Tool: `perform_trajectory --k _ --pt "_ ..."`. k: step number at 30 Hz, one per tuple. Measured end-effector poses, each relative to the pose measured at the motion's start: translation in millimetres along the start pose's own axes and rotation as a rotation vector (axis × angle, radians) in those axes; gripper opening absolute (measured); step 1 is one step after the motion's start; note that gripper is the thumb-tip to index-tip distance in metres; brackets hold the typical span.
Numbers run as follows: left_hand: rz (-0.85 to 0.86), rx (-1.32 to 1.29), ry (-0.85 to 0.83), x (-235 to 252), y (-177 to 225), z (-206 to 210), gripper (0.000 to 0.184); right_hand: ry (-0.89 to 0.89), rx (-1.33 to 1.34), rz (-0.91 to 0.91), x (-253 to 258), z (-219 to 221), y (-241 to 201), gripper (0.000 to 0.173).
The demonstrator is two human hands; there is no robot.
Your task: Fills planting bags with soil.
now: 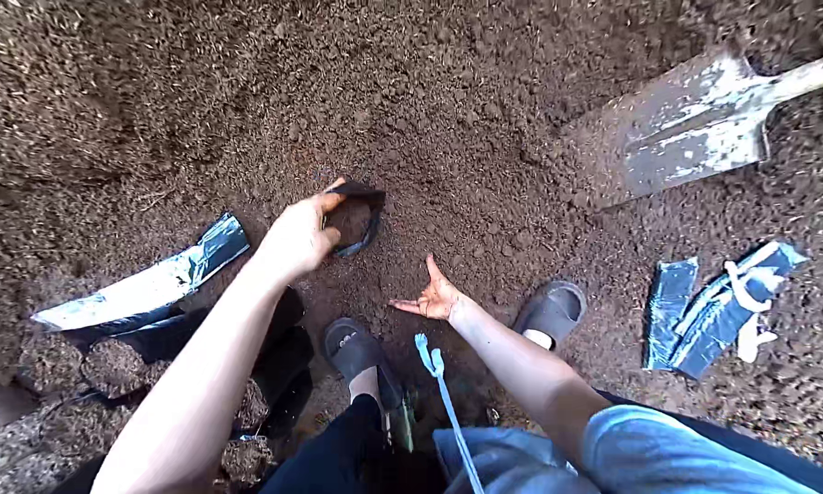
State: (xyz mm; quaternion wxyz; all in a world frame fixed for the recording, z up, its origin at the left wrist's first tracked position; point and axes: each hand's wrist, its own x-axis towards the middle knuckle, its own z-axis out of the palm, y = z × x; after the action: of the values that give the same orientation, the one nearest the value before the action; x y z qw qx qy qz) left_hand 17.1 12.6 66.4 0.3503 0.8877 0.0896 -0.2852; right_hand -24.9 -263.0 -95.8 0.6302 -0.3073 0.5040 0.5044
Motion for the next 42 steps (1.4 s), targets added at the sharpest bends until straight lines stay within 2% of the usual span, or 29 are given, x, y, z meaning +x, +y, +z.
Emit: perform_trajectory --k 3,7,9,13,17,21,25,28,29,30,32,33,35,37,40,42 --pt "0.082 -0.019 0.125 -36.7 13.1 -0.9 0.059 0.007 0.053 0.018 -3.5 11.2 -4.6 0.098" --pt "0.092 -0.095 0.261 -74.9 29.9 -12.1 0.065 0.019 0.085 -0.013 -2.5 25.9 -9.2 0.095" --pt "0.119 -0.171 0.296 -80.2 31.8 -13.0 0.066 -0.103 0.07 -0.115 2.9 39.1 -24.3 0.089" --pt "0.141 -0.272 0.292 -84.5 35.5 -6.5 0.064 -0.283 0.141 -0.251 23.3 98.6 -71.9 0.082" --pt "0.135 -0.425 0.228 -76.2 40.9 8.9 0.061 -0.551 0.302 -0.378 48.6 161.0 -112.6 0.097" --pt "0.06 -0.599 0.188 -47.0 26.2 45.3 0.061 -0.536 0.323 -0.555 55.1 209.3 -140.3 0.085" --pt "-0.038 -0.623 0.165 -16.4 2.2 65.7 0.068 -0.615 0.262 -0.56 37.4 200.7 -139.1 0.083" --pt "-0.073 -0.545 0.123 -10.5 11.8 53.5 0.074 -0.388 0.141 -0.602 -20.2 189.4 -128.0 0.069" --pt "-0.089 -0.547 0.12 -9.0 15.0 50.6 0.074 -0.347 0.107 -0.597 -39.2 187.9 -124.9 0.069" --pt "-0.099 -0.563 0.13 -8.3 16.7 50.5 0.075 -0.371 0.077 -0.571 -55.2 183.4 -121.8 0.071" --pt "-0.095 -0.617 0.144 -8.9 18.2 52.6 0.075 -0.545 0.016 -0.502 -77.3 172.2 -113.7 0.077" --pt "-0.089 -0.627 0.158 -8.6 18.9 53.8 0.07 -0.614 -0.014 -0.48 -91.2 167.2 -105.5 0.081" --pt "-0.092 -0.63 0.19 -8.6 21.0 57.5 0.049 -0.636 -0.075 -0.475 -113.3 159.0 -85.3 0.079" --pt "-0.092 -0.637 0.21 -11.2 21.0 61.3 0.042 -0.55 -0.157 -0.54 -124.7 151.3 -65.3 0.066" --pt "-0.1 -0.613 0.241 -19.3 20.6 64.3 0.053 -0.38 -0.348 -0.782 -129.8 139.3 -43.1 0.036" --pt "-0.115 -0.545 0.238 -24.4 20.2 65.6 0.056 -0.31 -0.496 -0.918 -135.3 137.9 -33.7 0.038"
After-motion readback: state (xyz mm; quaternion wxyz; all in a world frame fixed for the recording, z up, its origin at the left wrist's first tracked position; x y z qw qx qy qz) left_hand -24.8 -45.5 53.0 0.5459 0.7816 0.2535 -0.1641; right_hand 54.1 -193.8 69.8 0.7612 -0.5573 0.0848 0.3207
